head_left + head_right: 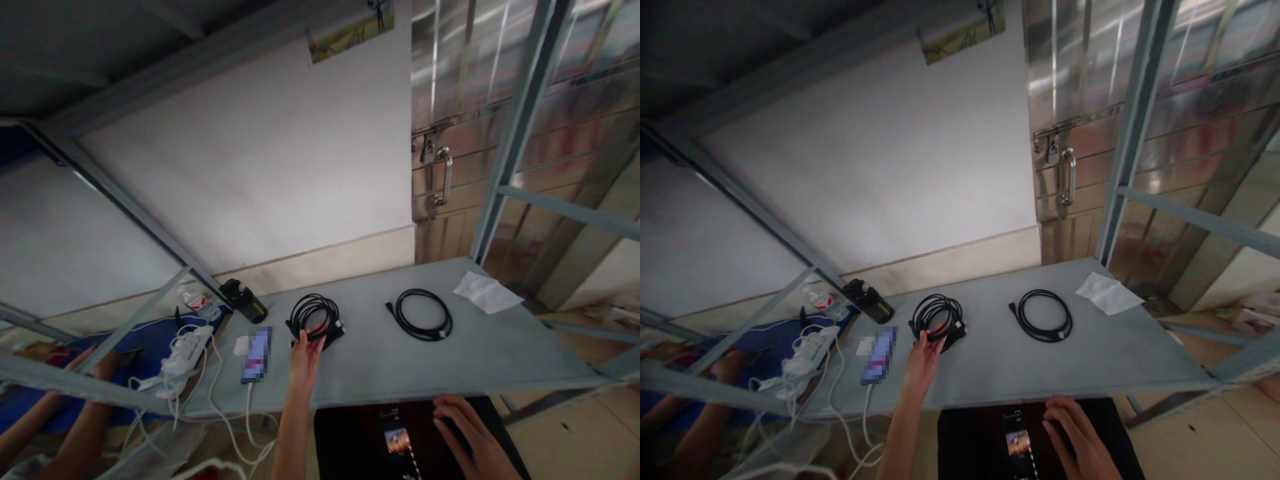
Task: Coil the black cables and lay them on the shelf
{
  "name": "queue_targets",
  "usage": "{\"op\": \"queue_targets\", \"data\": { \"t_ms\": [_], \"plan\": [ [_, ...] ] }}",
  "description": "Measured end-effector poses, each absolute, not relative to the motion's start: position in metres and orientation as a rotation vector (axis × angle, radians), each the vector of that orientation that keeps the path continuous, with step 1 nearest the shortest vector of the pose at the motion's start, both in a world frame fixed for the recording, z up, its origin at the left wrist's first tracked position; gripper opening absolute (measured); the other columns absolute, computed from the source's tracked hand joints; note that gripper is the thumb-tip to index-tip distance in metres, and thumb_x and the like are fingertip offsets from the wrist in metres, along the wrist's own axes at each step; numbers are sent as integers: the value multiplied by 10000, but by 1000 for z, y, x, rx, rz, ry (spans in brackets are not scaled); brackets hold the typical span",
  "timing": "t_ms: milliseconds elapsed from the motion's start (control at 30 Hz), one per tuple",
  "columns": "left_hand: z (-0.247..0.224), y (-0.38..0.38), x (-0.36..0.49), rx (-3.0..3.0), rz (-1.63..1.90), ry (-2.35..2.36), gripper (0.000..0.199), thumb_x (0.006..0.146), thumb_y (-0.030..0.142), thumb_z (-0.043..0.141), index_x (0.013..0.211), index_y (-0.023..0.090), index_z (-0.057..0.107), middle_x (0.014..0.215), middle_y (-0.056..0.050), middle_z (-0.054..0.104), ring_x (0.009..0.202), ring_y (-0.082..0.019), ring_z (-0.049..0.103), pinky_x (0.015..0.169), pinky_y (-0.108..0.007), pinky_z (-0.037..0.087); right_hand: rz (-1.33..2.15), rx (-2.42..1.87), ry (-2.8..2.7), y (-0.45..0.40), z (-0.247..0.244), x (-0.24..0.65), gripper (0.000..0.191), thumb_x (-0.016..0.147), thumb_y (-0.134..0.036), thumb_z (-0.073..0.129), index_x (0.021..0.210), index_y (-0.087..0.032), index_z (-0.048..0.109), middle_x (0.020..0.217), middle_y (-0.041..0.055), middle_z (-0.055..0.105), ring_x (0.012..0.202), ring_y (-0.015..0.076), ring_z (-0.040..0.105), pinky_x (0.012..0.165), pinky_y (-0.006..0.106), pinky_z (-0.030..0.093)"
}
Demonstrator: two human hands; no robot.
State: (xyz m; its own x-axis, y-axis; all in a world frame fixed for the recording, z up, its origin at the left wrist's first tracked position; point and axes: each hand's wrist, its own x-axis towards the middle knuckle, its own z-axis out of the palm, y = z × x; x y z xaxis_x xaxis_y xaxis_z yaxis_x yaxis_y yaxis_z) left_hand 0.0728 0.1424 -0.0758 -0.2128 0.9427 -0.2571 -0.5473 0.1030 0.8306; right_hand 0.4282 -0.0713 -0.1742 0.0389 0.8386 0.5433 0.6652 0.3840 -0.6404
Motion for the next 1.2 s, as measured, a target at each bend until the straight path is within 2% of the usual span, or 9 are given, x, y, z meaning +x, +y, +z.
{"op": "queue_targets", "data": {
  "t_ms": [267,367,467,567,700,833,900,1067,1200],
  "plan": [
    [-91,137,52,876,1256,1402,540,719,616,1030,873,170,768,935,-152,864,835,-295,845,748,-416,724,226,-1492,-1586,-76,-192,442,219,1153,-464,592,1253,-309,711,1277,75,751,1135,225,807,1000,335,699],
    [-91,132,44,1011,1153,1567,689,597,796,1000,740,175,738,630,-90,753,490,-226,680,402,-300,517,169,-1518,-1612,-59,-184,449,215,1166,-456,562,1244,-303,692,1271,86,744,1146,249,792,1003,398,695],
    [-91,128,43,1033,1083,1621,768,645,904,894,714,157,730,494,-35,643,363,-150,523,336,-238,347,74,-1523,-1695,-26,-168,456,229,1174,-441,543,1299,-294,667,1311,108,738,1212,289,760,1045,465,657],
    [-91,125,49,937,1111,1567,747,676,870,901,781,147,743,514,4,633,374,-112,510,350,-205,345,-73,-1556,-1790,16,-154,462,332,1171,-476,543,1416,-269,627,1404,146,714,1287,345,711,1083,538,602],
    [-88,124,56,587,1327,1326,471,758,497,1033,885,146,746,734,-46,794,557,-139,727,499,-199,571,-165,-1579,-1882,63,-157,463,438,1176,-501,513,1498,-219,602,1423,170,703,1311,369,673,1110,563,557],
    [-85,128,56,348,1435,1213,60,1033,151,760,977,139,744,899,-118,871,787,-180,858,732,-243,705,-152,-1610,-1889,78,-174,461,370,1178,-451,497,1384,-210,687,1336,159,732,1224,357,682,1092,554,546],
    [-85,132,57,292,1466,1188,144,1071,75,648,975,141,732,907,-115,874,812,-169,864,786,-246,712,-144,-1613,-1891,77,-179,462,355,1178,-433,492,1340,-209,715,1305,156,736,1193,352,682,1082,548,544],
    [-92,139,67,379,1504,1154,80,1032,128,731,962,138,695,1054,-174,885,1059,-247,876,1050,-383,682,-134,-1623,-1896,74,-179,465,376,1188,-459,476,1345,-219,720,1272,154,729,1165,341,681,1041,522,545],
    [-107,124,79,652,1618,1158,401,876,445,959,1024,203,675,1067,-129,885,1103,-300,859,1083,-475,643,-124,-1637,-1880,76,-178,465,376,1185,-511,488,1274,-226,717,1254,151,728,1148,335,678,1033,510,532]
  ]
}}
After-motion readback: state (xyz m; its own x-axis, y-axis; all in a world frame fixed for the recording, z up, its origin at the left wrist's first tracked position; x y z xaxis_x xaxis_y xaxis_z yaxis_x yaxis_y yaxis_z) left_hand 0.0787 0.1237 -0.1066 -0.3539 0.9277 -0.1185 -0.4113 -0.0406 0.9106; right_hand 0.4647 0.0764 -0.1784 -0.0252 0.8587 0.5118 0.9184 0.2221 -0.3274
